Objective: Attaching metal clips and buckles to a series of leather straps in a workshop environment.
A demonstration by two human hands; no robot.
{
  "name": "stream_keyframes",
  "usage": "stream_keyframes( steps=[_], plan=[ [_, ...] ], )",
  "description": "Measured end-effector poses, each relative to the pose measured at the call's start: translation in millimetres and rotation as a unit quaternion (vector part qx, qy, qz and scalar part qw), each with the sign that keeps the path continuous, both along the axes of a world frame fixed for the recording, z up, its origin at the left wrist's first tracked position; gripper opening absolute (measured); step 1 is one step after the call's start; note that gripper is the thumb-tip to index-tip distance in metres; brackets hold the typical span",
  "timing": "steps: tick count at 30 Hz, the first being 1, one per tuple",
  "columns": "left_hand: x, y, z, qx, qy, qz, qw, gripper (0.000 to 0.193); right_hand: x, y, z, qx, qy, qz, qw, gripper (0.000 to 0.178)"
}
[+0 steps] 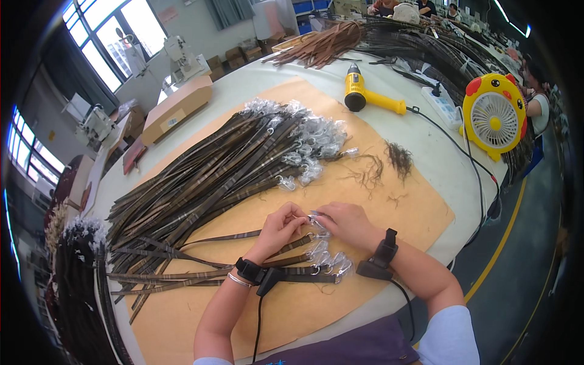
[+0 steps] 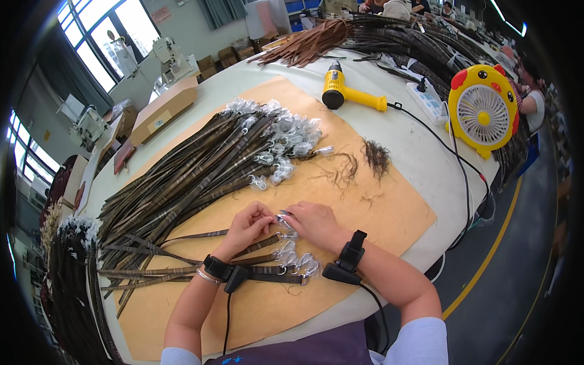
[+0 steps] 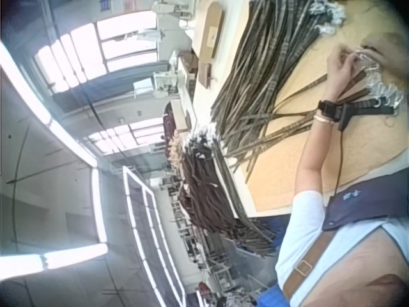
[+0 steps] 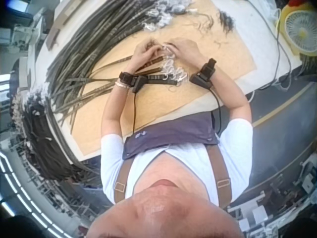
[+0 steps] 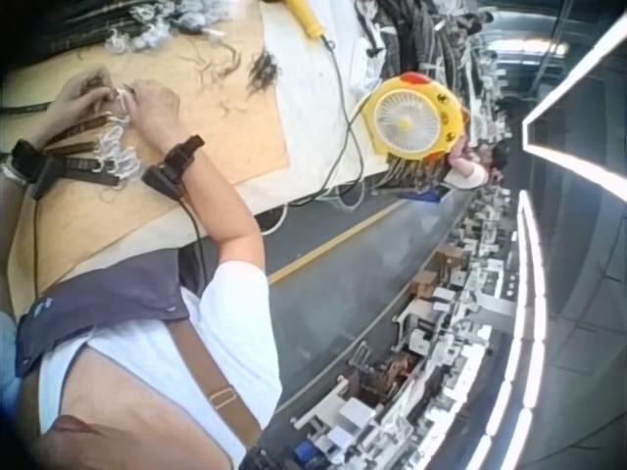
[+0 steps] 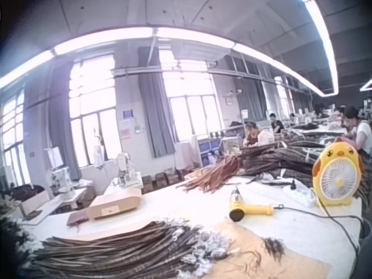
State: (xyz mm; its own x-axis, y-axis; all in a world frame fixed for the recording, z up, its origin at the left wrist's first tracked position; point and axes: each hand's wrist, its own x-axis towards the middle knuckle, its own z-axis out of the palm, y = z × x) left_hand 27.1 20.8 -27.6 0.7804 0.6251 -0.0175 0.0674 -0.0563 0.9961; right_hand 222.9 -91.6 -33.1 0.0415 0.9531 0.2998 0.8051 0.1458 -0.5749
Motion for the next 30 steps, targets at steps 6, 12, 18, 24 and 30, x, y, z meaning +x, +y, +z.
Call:
stream_keyframes(
  steps=[6,12,18,24,30],
  plan=[
    [-9,-2,22,0.324,0.241,0.013,0.915,0.022,1,0,-3,0.011,-0.012,0.004,1.000,0.023],
    [-6,-11,11,0.440,0.185,0.057,0.877,0.023,0,0,1,0.065,-0.088,0.052,0.993,0.022],
    [-4,-10,7,0.450,0.193,0.036,0.871,0.015,0,0,1,0.072,-0.129,0.058,0.987,0.021],
    [-1,-8,6,0.403,0.155,0.061,0.900,0.009,-1,0,-1,0.087,-0.124,0.056,0.987,0.021],
    [-1,-6,0,0.277,0.166,0.106,0.940,0.010,-3,2,-2,0.104,-0.111,0.060,0.986,0.018]
  ],
)
